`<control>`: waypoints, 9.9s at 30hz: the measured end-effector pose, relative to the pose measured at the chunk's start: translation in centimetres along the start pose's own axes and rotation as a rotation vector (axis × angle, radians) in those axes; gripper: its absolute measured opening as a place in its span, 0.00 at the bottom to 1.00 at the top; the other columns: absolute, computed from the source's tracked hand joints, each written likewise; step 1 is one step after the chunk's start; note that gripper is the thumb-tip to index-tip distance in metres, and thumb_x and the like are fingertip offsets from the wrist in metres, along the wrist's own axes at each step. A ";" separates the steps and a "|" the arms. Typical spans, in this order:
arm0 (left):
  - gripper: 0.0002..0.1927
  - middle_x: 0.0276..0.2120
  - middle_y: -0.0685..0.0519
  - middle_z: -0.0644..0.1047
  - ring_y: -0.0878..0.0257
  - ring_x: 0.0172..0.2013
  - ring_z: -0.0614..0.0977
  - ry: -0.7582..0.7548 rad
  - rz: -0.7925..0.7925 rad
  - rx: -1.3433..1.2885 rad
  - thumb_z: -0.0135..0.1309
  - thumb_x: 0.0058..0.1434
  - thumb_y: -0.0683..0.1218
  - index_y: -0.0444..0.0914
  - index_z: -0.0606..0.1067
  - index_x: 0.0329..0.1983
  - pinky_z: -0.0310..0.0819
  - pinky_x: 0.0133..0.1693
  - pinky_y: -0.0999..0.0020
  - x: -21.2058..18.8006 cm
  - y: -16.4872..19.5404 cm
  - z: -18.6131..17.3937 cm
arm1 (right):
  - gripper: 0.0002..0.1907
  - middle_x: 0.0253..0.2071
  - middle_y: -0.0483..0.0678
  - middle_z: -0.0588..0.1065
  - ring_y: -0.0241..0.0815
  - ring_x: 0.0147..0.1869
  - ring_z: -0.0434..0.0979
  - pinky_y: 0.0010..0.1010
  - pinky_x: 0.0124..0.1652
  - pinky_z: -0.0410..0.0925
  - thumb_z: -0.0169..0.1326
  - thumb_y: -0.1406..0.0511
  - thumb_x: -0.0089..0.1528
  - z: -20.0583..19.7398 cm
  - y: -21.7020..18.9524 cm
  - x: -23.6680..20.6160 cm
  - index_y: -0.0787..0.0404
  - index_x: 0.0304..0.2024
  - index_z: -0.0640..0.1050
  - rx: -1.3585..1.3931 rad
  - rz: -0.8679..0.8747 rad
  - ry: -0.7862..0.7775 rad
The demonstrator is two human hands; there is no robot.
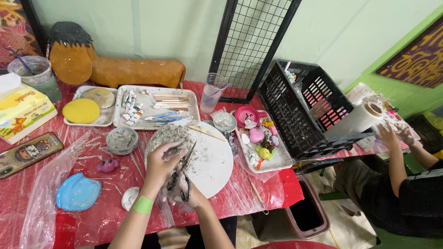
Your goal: The person kneads and mixes a gray clay-like material on a white plate, pressing it with both hands and cutting pieces with scissors. They form small pieces by hand and set them on the table beside the plate while continuing to work the material.
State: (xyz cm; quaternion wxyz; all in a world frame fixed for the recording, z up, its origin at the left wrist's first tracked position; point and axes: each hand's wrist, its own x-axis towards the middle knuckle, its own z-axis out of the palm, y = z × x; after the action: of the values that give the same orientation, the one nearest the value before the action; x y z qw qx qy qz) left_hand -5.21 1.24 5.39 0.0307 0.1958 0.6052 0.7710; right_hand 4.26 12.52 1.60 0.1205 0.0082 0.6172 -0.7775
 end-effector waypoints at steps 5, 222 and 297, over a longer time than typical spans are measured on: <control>0.17 0.45 0.49 0.84 0.65 0.44 0.85 -0.004 0.173 0.403 0.65 0.55 0.39 0.34 0.83 0.49 0.79 0.47 0.70 -0.4 1.3 0.0 | 0.43 0.32 0.50 0.74 0.41 0.30 0.74 0.30 0.27 0.65 0.46 0.30 0.62 0.0 -0.2 0.2 0.61 0.53 0.69 0.058 -0.112 -0.091; 0.15 0.45 0.50 0.83 0.67 0.45 0.83 0.081 0.000 0.087 0.60 0.61 0.40 0.31 0.76 0.50 0.78 0.48 0.71 0.9 -1.9 -1.6 | 0.17 0.25 0.37 0.62 0.28 0.23 0.58 0.22 0.23 0.55 0.49 0.51 0.70 0.9 3.1 2.3 0.53 0.51 0.67 0.182 -0.047 0.106; 0.15 0.44 0.50 0.84 0.68 0.43 0.85 0.028 0.086 0.270 0.61 0.59 0.38 0.30 0.79 0.50 0.79 0.46 0.72 -1.5 3.6 -2.8 | 0.23 0.38 0.42 0.69 0.31 0.36 0.65 0.24 0.35 0.63 0.53 0.55 0.72 1.3 0.8 -0.8 0.64 0.61 0.67 -0.093 -0.066 -0.043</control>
State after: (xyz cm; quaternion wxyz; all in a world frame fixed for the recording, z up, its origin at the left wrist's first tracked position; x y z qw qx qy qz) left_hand -4.08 -2.71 7.85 -0.0374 0.2130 0.6950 0.6857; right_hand 5.36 11.20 1.25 0.1083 -0.0345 0.6499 -0.7515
